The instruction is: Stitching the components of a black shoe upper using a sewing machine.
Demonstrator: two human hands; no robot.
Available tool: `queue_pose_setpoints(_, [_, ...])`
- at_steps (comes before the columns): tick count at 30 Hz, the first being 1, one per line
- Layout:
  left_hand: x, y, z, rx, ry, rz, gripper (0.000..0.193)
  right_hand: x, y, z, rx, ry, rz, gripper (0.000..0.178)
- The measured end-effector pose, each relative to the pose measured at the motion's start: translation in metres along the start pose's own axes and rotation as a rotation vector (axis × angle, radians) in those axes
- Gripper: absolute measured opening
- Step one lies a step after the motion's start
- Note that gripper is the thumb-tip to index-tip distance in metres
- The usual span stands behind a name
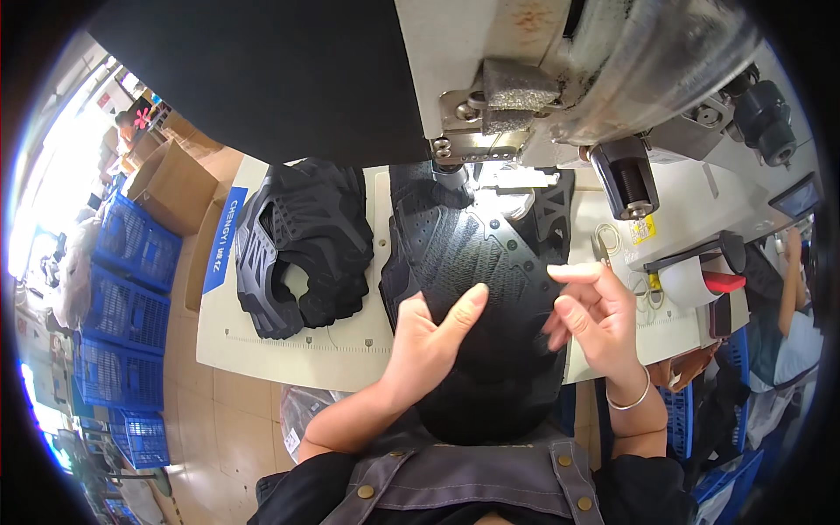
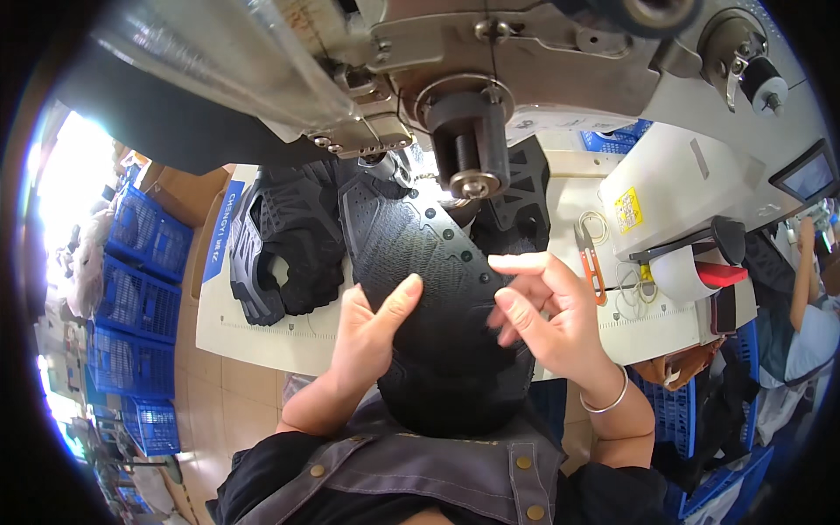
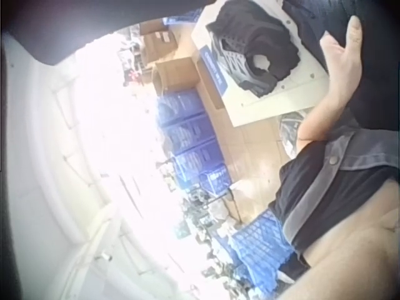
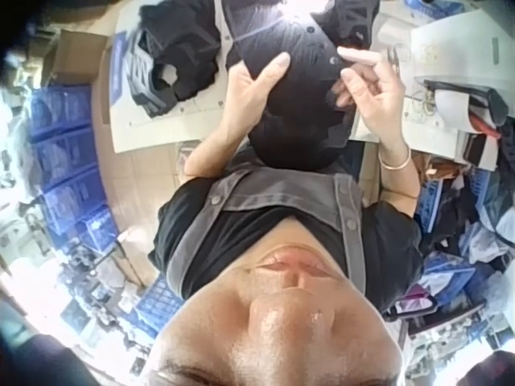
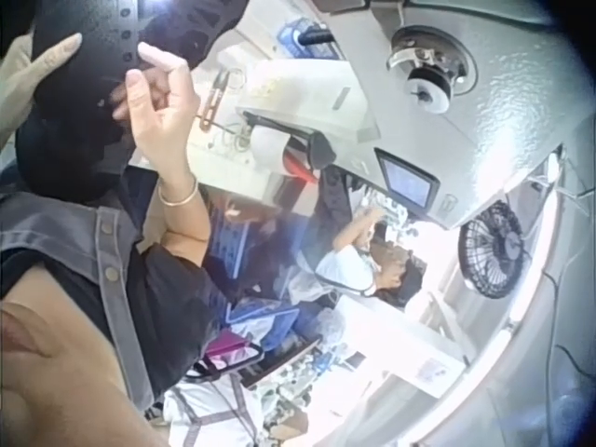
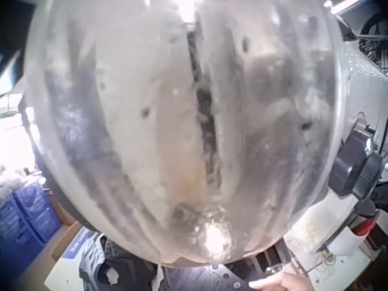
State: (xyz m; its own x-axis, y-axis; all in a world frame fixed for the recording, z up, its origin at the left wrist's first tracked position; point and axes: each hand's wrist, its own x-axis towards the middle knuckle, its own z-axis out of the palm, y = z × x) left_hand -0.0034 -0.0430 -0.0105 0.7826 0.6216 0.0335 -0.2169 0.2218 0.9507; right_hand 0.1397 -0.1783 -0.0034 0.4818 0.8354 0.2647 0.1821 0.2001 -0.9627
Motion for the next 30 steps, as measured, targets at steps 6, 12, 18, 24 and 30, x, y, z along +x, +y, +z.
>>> queue_pose_setpoints(6, [0.011, 0.014, -0.018, -0.082, -0.084, -0.087, 0.017, 0.061, 0.042, -0.057, -0.834, 0.546, -0.463, 0.031])
queue_pose_setpoints(12, [0.015, 0.024, -0.036, -0.038, -0.083, -0.116, 0.022, 0.035, 0.001, -0.063, -0.033, 0.132, 0.104, 0.03])
queue_pose_setpoints(18, [0.022, 0.031, -0.04, 0.066, -0.066, -0.053, 0.024, 0.001, 0.0, -0.03, 0.193, 0.263, 0.117, 0.023])
queue_pose_setpoints(24, [0.03, 0.039, -0.043, 0.152, -0.082, -0.019, 0.025, -0.002, 0.009, -0.022, 0.164, 0.29, 0.038, 0.026])
queue_pose_setpoints(30, [0.047, 0.043, -0.051, 0.198, -0.105, 0.01, 0.026, 0.011, 0.007, -0.017, 0.063, 0.308, -0.046, 0.018])
